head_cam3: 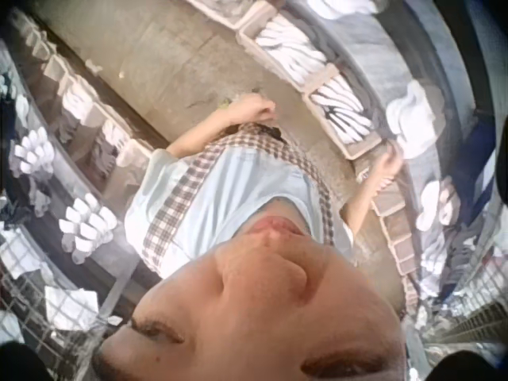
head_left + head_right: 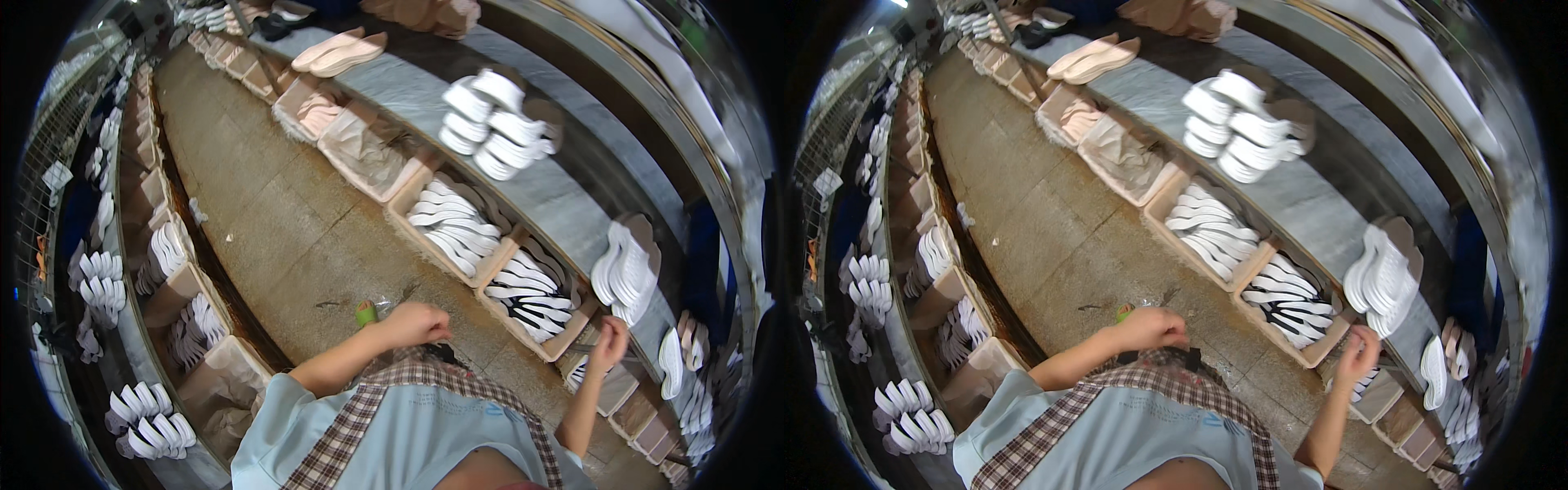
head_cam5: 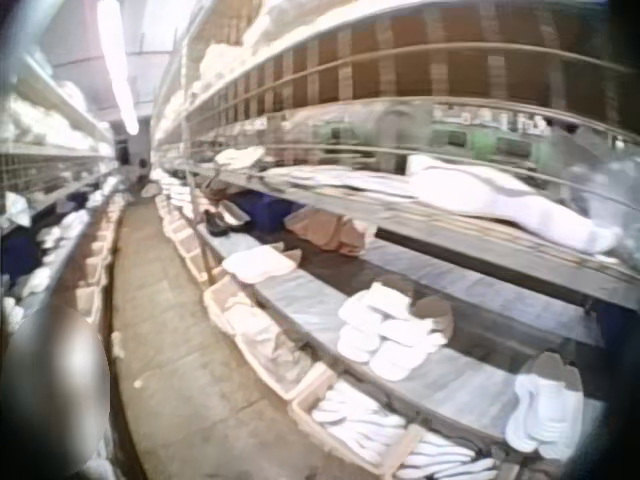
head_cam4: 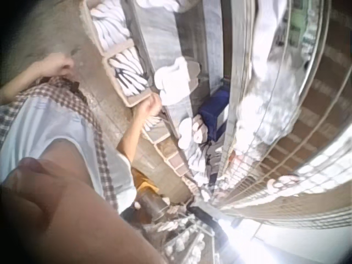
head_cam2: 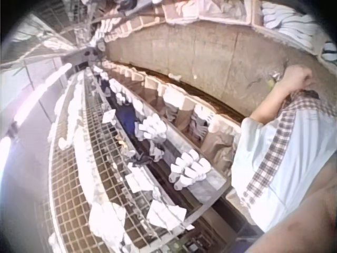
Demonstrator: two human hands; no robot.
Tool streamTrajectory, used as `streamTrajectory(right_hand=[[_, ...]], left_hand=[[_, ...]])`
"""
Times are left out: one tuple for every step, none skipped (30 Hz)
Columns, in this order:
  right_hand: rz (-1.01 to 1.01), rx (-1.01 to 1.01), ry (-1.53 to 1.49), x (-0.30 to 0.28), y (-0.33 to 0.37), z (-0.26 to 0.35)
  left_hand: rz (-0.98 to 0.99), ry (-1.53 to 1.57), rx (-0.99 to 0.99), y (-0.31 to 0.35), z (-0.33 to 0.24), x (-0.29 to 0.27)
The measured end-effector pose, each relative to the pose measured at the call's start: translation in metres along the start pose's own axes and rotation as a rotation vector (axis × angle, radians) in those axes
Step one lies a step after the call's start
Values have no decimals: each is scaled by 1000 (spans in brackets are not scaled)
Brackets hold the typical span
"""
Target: The person picks up white and beige slippers from a shelf, inspects them, and places them into a basket. The person repeats this process multiple times, handling the slippers one at a time and stacking them in the basket.
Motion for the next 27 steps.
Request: streamTrajectory(right_hand=[[88,10,-54,50,-11,28],[119,-36,-131,96,-21,61],[161,-62,-216,141,-31,93],[247,-72,-256,186,-41,124],[330,-103,-334,228,-53,154],[422,-150,-309,266,-67,184],[507,-214,-311,303,-80,213],[568,-232,-323,336,-92,236],[629,-244,-337,366,-103,255],[707,-243,-352,397,-113,271],[723,-280,-382,422,-124,287],[705,-259,-436,443,-135,296],[709,-208,-480,468,-148,299],[671,-102,-581,493,-163,296],[639,18,-678,519,-177,290],[570,99,-767,541,-195,283],[484,175,-848,563,-216,273],[361,223,-878,580,-240,260],[240,243,-919,596,-267,246],[87,328,-953,610,-293,224],[-39,352,-1022,624,-319,205],[-170,467,-990,636,-341,178],[-277,544,-978,647,-363,154],[-379,622,-966,656,-381,129],[-389,735,-972,670,-398,103],[-394,848,-979,681,-415,79],[-398,962,-983,693,-431,58]], left_hand=[[-37,-33,-24,12,17,-18],[-109,-73,-59,26,35,-40],[-145,-78,-95,39,56,-61],[-178,-80,-129,56,74,-80],[-196,-85,-176,71,93,-100],[-209,-70,-230,89,113,-117],[-276,-23,-267,105,130,-138],[-347,27,-300,121,147,-156],[-413,76,-334,138,163,-173],[-296,82,-432,150,185,-176],[-403,133,-433,164,196,-192],[-475,181,-459,178,208,-202],[-549,227,-479,188,219,-213],[-536,241,-506,194,230,-217],[-522,255,-531,201,238,-219],[-498,281,-561,205,247,-221],[-514,313,-573,209,255,-226],[-507,361,-593,212,262,-228],[-498,406,-610,214,270,-231],[-487,416,-619,215,277,-235],[-477,423,-638,216,285,-240],[-456,451,-686,219,295,-243],[-464,422,-692,219,304,-252],[-461,416,-721,219,315,-260],[-461,411,-756,219,326,-267],[-459,392,-765,217,337,-277],[-456,388,-790,212,351,-288]])
Point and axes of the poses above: each hand's wrist, its own y-axis away from the middle knuckle, its own x-axis out of the palm, z = x × y, the point moved 9 cm from there along -y, towards the middle knuckle, and after that the axes turned 6 degrees about z, right-handed, at the moved point
